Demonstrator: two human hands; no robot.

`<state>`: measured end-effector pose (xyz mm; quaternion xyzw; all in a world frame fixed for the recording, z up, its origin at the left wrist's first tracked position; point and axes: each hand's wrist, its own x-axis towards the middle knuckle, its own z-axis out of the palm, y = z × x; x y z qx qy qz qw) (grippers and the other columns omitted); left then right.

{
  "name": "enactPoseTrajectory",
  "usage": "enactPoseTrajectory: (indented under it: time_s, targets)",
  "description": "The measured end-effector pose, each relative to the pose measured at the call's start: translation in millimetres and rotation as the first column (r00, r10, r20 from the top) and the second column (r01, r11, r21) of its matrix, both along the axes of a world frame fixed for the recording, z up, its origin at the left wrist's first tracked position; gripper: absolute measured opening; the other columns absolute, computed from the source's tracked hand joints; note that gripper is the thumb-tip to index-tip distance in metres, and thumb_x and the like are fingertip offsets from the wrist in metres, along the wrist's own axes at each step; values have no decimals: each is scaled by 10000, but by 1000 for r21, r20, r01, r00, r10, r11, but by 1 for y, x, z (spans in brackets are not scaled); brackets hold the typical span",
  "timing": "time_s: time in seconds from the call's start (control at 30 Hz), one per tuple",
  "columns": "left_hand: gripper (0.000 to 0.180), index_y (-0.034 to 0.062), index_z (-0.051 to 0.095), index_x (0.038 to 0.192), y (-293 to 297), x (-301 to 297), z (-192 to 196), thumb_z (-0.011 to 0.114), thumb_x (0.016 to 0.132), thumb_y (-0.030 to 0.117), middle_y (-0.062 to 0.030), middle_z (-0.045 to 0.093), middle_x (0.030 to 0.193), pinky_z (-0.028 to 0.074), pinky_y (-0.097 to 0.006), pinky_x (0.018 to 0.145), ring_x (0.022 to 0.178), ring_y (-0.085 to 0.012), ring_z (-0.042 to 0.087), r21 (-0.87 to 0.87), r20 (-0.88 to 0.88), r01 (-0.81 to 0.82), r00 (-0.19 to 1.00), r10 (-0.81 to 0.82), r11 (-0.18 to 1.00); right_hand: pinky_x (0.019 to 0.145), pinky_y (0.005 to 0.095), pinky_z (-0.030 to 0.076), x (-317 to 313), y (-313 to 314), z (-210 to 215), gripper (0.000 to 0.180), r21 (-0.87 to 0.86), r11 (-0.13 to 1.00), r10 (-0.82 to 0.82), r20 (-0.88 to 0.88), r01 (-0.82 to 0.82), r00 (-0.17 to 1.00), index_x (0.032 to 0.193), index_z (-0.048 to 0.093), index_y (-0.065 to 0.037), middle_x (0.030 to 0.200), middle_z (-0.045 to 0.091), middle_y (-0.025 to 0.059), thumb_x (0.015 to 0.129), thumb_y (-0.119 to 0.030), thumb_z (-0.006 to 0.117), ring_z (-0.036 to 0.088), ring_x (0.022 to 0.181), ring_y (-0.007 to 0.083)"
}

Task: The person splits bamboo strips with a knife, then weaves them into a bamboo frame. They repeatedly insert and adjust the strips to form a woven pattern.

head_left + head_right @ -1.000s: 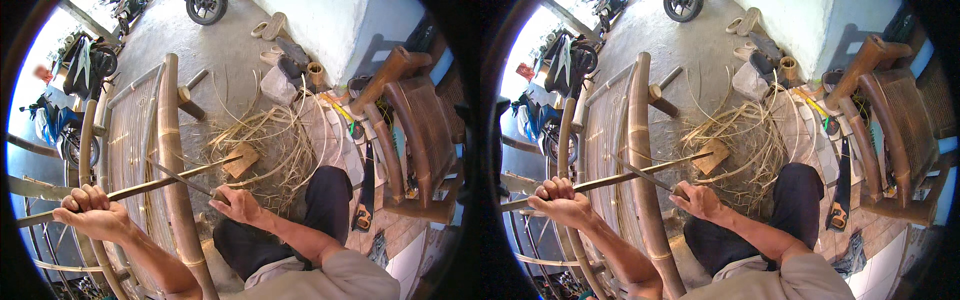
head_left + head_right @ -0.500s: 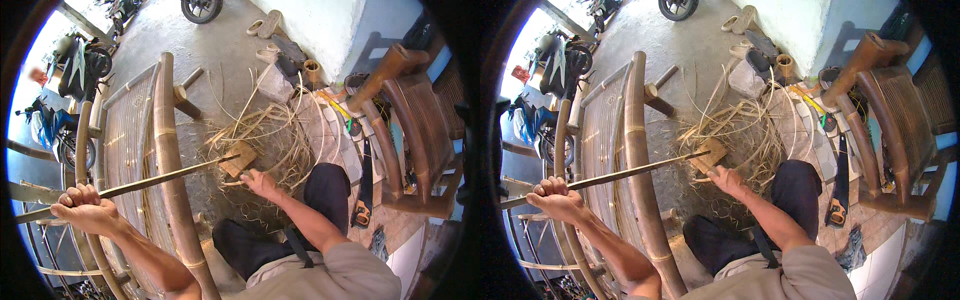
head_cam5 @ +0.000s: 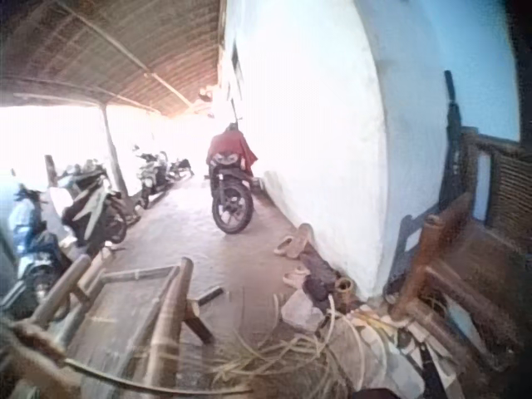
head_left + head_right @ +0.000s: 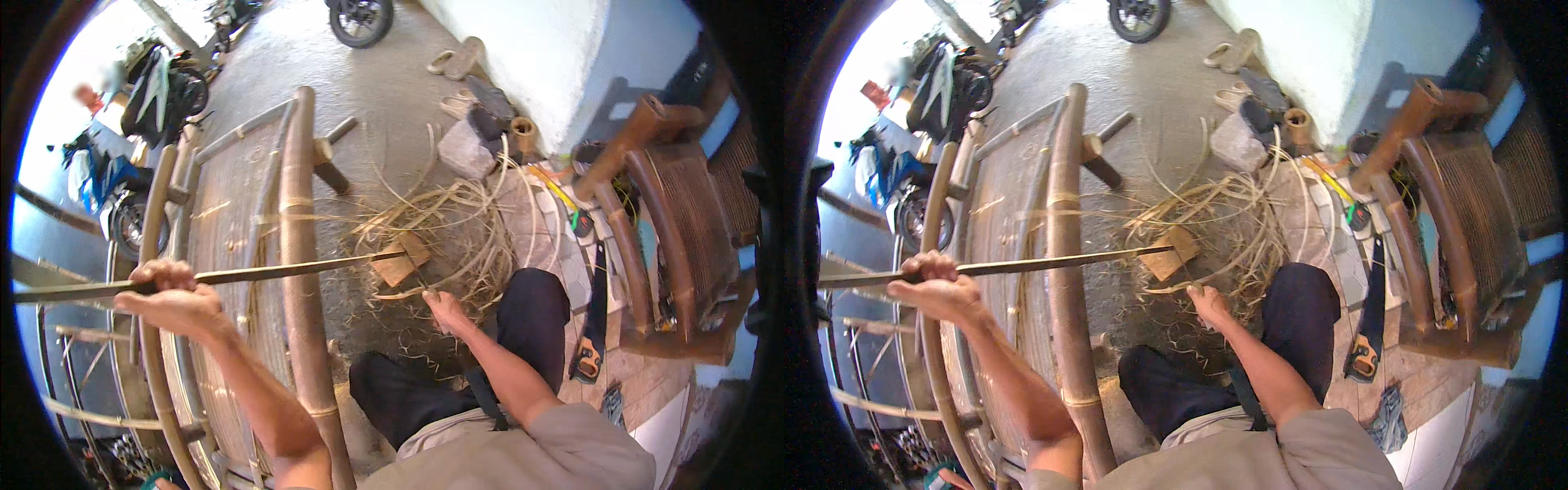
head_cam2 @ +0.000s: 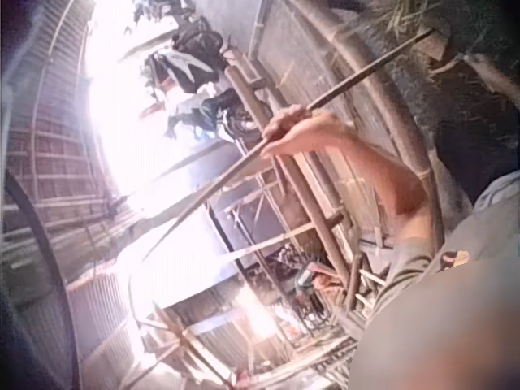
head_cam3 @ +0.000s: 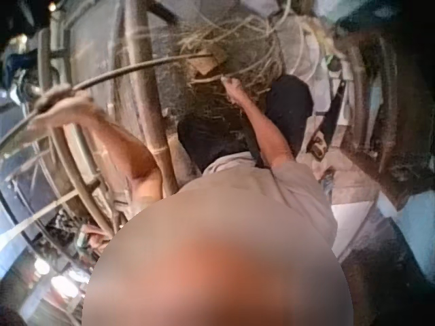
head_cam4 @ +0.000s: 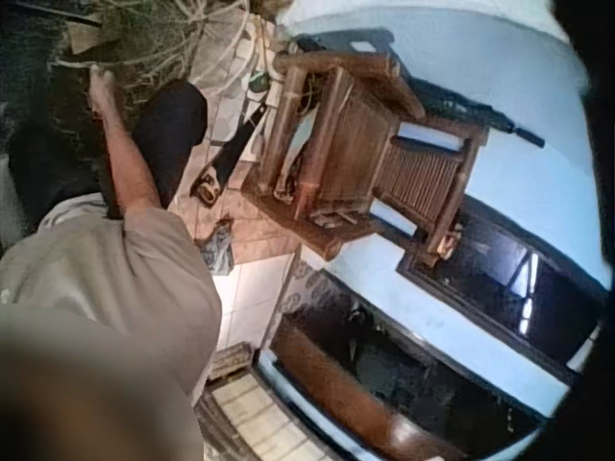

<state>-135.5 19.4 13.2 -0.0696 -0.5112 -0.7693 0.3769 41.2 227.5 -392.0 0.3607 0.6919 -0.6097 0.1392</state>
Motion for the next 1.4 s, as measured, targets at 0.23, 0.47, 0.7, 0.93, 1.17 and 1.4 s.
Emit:
enactPoseTrajectory:
  time_s: [0.23, 0.47, 0.7, 0.93, 1.17, 1.4]
  targets:
    - [511, 138, 521, 852, 12, 30, -9, 492, 993, 628, 24, 385, 651, 306, -267, 463, 534, -94, 348, -95, -115, 215, 967, -225, 972, 725, 491, 530, 6, -36, 163, 480, 57, 994, 111, -432, -95, 895, 1057, 632, 19, 860, 685, 278, 988, -453, 587, 689, 883, 444]
    - [525, 149, 406, 779, 54, 64, -6, 443, 1018, 614, 21, 308, 598, 247, -228, 423, 489, -78, 277, -126, -108, 192, 973, -205, 973, 665, 529, 530, -2, -57, 277, 465, 117, 959, 246, -799, -259, 548, 1090, 577, -22, 785, 680, 235, 982, -474, 599, 681, 798, 468]
    - [554, 163, 338, 742, 64, 63, 0, 466, 1001, 636, 32, 267, 606, 194, -225, 403, 478, -67, 227, -123, -125, 63, 989, -78, 990, 596, 456, 519, -9, -60, 266, 363, 135, 968, 242, -734, -213, 634, 990, 603, -40, 680, 630, 184, 984, -401, 630, 686, 678, 373]
    - [568, 160, 342, 716, 64, 55, 2, 499, 990, 633, 43, 248, 594, 176, -238, 409, 483, -75, 200, -83, -129, 38, 990, -48, 996, 609, 442, 516, -11, -50, 246, 379, 229, 973, 173, -629, -32, 758, 995, 607, -24, 697, 635, 203, 981, -402, 636, 685, 695, 394]
    - [569, 171, 344, 705, 55, 42, 0, 521, 980, 637, 44, 252, 580, 181, -218, 398, 481, -57, 211, -132, -136, -4, 991, -15, 991, 676, 531, 532, -22, -36, 206, 480, 318, 943, 220, -388, -94, 895, 984, 579, -21, 709, 642, 258, 993, -500, 554, 665, 763, 487]
    - [571, 169, 365, 693, 41, 28, -2, 524, 981, 636, 39, 270, 582, 166, -248, 403, 477, -73, 219, -128, -90, -53, 995, 42, 990, 681, 531, 536, -26, -37, 138, 508, 335, 934, 271, -443, -122, 854, 1026, 600, -20, 774, 676, 259, 978, -523, 557, 681, 782, 469]
